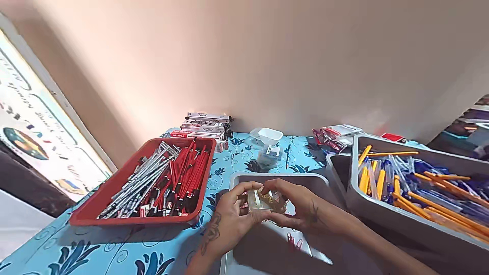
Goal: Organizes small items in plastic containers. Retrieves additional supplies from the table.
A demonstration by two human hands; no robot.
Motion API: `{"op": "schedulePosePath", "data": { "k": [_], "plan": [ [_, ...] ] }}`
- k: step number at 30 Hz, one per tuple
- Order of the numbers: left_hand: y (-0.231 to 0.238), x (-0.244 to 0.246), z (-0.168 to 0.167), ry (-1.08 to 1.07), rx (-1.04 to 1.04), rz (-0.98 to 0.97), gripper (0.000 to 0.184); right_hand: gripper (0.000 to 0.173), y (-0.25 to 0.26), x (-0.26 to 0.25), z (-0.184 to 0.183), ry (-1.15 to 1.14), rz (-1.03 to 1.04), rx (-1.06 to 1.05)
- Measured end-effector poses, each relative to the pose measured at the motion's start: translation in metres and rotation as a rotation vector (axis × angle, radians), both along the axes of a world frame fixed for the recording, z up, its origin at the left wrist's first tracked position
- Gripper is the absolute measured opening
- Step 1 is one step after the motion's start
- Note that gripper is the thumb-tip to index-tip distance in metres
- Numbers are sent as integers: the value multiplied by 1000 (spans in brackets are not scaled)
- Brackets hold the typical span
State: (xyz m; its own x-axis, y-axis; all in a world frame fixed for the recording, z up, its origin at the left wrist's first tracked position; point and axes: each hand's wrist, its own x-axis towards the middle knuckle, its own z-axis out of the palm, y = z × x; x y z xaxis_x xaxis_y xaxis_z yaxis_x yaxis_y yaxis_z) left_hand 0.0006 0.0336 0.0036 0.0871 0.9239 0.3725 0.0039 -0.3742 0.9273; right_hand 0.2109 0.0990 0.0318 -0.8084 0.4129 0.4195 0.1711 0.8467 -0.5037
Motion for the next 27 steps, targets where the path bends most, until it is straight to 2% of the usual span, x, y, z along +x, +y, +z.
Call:
{"op": "schedulePosePath", "data": {
  "k": [4, 6, 8, 10, 12, 16, 19, 23, 27],
  "plan": [
    [26, 0, 39, 23, -15, 33, 50, 46, 11, 0, 34, -23, -145, 85],
    [47, 0, 55, 119, 17, 162, 54, 62, 15, -4, 59, -139, -348, 113],
    [69, -1, 57, 234, 82, 303, 63, 75, 26, -10, 77, -320, -519, 98],
    [90, -6, 49, 283, 79, 355, 69, 73, 50, -21, 87, -467, -600, 68],
    [109, -10, 35, 305, -28, 354, 66, 77, 82, -31, 86, -588, -606, 8],
    [131, -23, -2, 360, -267, 375, 64, 99, 146, -47, 64, -847, -577, -124],
    [137, -25, -15, 244, -346, 359, 63, 107, 187, -48, 35, -866, -541, -136],
    [140, -27, -22, 140, -303, 345, 62, 102, 195, -55, 17, -988, -480, -120],
    [145, -31, -35, 177, -253, 428, 62, 86, 195, -50, 10, -901, -380, 6]
  ]
}}
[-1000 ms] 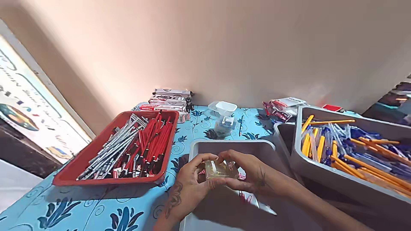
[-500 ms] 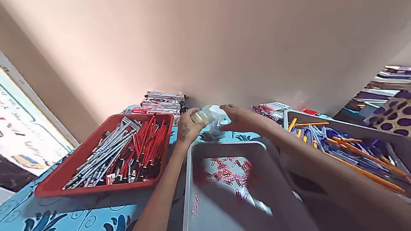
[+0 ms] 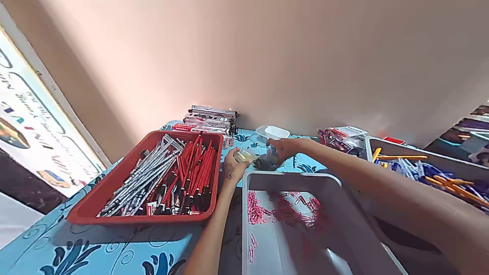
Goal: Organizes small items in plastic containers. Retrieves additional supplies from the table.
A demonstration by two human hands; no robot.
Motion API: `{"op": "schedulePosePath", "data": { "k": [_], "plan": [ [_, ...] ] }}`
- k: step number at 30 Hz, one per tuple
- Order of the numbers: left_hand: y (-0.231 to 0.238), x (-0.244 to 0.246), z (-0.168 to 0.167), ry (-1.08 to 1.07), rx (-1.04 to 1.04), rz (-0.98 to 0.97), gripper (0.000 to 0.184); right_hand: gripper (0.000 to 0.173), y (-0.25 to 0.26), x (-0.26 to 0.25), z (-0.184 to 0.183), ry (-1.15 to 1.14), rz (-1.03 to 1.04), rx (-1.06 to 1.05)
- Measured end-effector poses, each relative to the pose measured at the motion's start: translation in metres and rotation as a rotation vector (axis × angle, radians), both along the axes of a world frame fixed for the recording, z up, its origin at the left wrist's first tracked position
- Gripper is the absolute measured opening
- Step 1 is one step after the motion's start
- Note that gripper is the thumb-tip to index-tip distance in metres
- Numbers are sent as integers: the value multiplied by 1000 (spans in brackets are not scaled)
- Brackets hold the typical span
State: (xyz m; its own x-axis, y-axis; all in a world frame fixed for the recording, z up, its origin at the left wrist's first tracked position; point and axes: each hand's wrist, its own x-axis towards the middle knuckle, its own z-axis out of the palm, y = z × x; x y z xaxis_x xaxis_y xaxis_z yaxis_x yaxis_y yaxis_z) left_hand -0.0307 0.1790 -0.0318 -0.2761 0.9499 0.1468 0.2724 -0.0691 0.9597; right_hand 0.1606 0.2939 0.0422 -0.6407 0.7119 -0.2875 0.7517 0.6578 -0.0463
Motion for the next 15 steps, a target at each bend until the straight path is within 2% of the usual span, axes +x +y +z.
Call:
{"op": "schedulePosePath", "data": {
  "k": [2, 5, 9, 11, 15],
  "plan": [
    [2, -3, -10, 89, 33, 17, 64, 80, 4, 7, -7, 72, 58, 21],
    [7, -3, -17, 140, 31, -42, 64, 78, -4, 7, -1, 56, 45, 6],
    [10, -3, -20, 356, -97, -153, 50, 78, -10, 2, 0, 22, -36, 18],
    [14, -4, -23, 441, -135, -191, 45, 80, -2, 5, -11, 56, -42, 59],
    [20, -4, -35, 435, -89, -208, 41, 92, -10, 2, -1, 33, -43, -13]
  ]
}}
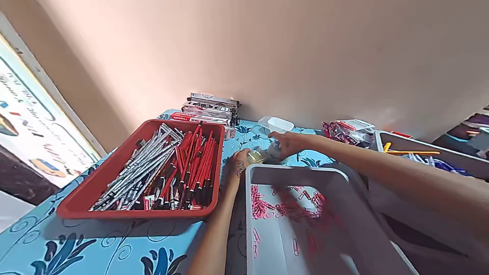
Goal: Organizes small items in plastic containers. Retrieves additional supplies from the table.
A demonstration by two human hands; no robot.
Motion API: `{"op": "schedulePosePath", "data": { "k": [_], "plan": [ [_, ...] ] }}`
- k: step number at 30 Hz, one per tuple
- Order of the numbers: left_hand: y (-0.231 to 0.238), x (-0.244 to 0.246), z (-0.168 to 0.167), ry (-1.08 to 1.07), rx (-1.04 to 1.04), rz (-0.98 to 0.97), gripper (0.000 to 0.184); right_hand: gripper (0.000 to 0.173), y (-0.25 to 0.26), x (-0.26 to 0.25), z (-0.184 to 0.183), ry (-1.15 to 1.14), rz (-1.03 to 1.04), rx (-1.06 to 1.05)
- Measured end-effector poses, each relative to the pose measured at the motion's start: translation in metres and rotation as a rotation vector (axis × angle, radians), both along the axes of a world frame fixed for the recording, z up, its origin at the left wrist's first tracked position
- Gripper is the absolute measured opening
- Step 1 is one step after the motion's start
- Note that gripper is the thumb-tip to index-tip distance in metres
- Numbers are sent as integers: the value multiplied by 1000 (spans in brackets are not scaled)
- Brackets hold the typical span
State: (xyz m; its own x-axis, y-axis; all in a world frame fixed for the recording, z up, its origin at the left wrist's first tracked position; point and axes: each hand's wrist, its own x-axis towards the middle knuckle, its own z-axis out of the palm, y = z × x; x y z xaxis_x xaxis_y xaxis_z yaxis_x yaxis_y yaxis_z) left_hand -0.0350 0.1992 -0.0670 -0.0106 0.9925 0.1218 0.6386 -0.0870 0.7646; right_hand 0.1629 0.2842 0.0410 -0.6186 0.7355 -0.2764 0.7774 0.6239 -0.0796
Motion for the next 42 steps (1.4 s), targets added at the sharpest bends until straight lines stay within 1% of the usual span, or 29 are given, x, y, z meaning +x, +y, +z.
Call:
{"op": "schedulePosePath", "data": {
  "k": [2, 4, 6, 7, 9, 11, 14, 17, 19, 22, 25, 28, 31, 33, 36, 40, 42],
  "plan": [
    [12, 0, -8, 40, 40, -17, 41, 89, 0, 1, 2, 10, 43, 1],
    [17, -1, -12, 90, 48, -29, 43, 78, 0, 2, 2, 23, 69, 1],
    [15, 0, -17, 124, 98, 7, 41, 70, 2, 4, -1, 57, 79, 10],
    [14, 1, -21, 121, 133, 37, 39, 69, 0, 2, 1, 41, 51, 2],
    [10, 3, -13, 114, 92, 46, 40, 69, -3, 0, 2, 29, -30, 4],
    [5, 2, 1, 85, -3, 7, 45, 70, 7, 8, -8, 73, -88, 61],
    [3, 2, 6, 38, -67, 28, 52, 74, 17, 17, -21, 114, -219, 91],
    [-3, 4, 16, 39, -89, 45, 50, 75, 21, 21, -22, 119, -293, 97],
    [-2, 5, 16, 27, -96, 40, 48, 74, 13, 18, -14, 85, -299, 82],
    [3, 6, 14, -8, -101, 20, 47, 73, 1, 11, -4, 12, -257, 50],
    [4, 6, 7, -12, -82, 22, 45, 77, -3, 5, -1, -38, -239, 2],
    [6, 7, 2, -8, -60, 33, 43, 77, 7, 11, -11, 27, -232, 16],
    [8, 6, -6, 6, -15, 18, 46, 69, 9, 12, -16, 47, -244, 34],
    [10, 6, -7, 5, -5, 10, 46, 67, 12, 14, -19, 39, -242, 67],
    [9, 5, -7, 7, -13, 23, 46, 67, 7, 12, -18, 32, -252, 94],
    [15, 4, -15, -23, 39, -4, 45, 71, 1, 13, -9, 9, -297, 107],
    [10, 4, -3, -12, -24, -20, 44, 75, 8, 19, -4, 67, -306, 159]
  ]
}}
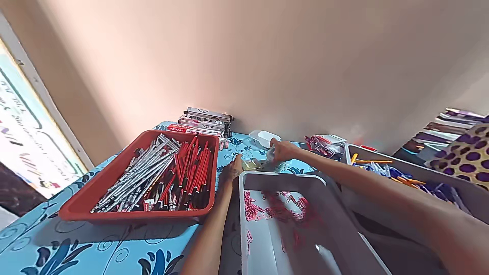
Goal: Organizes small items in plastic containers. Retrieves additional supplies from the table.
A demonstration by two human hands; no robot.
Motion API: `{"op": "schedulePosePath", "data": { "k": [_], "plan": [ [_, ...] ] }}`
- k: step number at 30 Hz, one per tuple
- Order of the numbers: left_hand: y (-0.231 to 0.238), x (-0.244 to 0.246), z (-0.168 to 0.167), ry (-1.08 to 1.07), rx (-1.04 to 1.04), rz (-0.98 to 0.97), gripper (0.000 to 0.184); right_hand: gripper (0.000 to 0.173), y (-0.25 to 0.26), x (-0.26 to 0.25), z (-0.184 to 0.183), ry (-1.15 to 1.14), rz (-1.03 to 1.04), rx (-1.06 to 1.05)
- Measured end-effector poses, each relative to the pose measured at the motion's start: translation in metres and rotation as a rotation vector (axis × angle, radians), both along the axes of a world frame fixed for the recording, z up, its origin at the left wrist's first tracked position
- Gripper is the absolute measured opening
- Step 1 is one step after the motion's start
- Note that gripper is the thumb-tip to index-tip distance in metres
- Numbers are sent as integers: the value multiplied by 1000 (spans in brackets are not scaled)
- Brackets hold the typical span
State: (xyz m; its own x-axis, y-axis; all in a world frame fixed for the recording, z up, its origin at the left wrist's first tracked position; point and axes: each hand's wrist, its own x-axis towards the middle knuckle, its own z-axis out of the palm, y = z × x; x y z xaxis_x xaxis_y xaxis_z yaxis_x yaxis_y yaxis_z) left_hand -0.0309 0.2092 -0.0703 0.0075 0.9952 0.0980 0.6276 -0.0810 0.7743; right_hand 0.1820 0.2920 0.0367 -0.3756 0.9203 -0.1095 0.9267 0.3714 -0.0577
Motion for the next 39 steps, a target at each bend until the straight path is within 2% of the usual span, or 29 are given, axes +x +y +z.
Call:
{"op": "schedulePosePath", "data": {
  "k": [3, 6, 9, 10, 12, 16, 24, 26, 31, 36, 39],
  "plan": [
    [-11, 2, 20, 54, -53, 9, 41, 79, -3, -7, 37, 203, 54, 19],
    [-9, 5, 11, 109, -53, 42, 39, 82, -2, -22, 50, 304, 121, 18],
    [-7, 4, 7, 110, -18, 44, 38, 80, -14, -46, 41, 220, 108, -75],
    [-10, 4, 15, 108, -38, 37, 38, 80, -15, -51, 37, 194, 102, -96],
    [-17, 5, 30, 100, -85, 28, 39, 81, -8, -55, 23, 171, 92, -101],
    [-21, 4, 28, 94, -61, 19, 39, 77, 9, -49, 2, 155, 108, -94],
    [-18, 7, 26, 115, -47, 17, 44, 81, 14, -35, 20, 176, 143, -163],
    [-17, 6, 21, 90, 7, 6, 50, 82, 18, -25, 24, 175, 121, -208],
    [-15, 2, 6, -15, 97, 25, 66, 76, 20, 1, 9, 235, 96, -279],
    [-22, 3, 7, -48, 147, 128, 67, 68, 5, 10, 13, 243, 112, -381],
    [-20, -2, 6, 25, 119, 184, 62, 68, -1, 10, 12, 231, 183, -369]
  ]
}}
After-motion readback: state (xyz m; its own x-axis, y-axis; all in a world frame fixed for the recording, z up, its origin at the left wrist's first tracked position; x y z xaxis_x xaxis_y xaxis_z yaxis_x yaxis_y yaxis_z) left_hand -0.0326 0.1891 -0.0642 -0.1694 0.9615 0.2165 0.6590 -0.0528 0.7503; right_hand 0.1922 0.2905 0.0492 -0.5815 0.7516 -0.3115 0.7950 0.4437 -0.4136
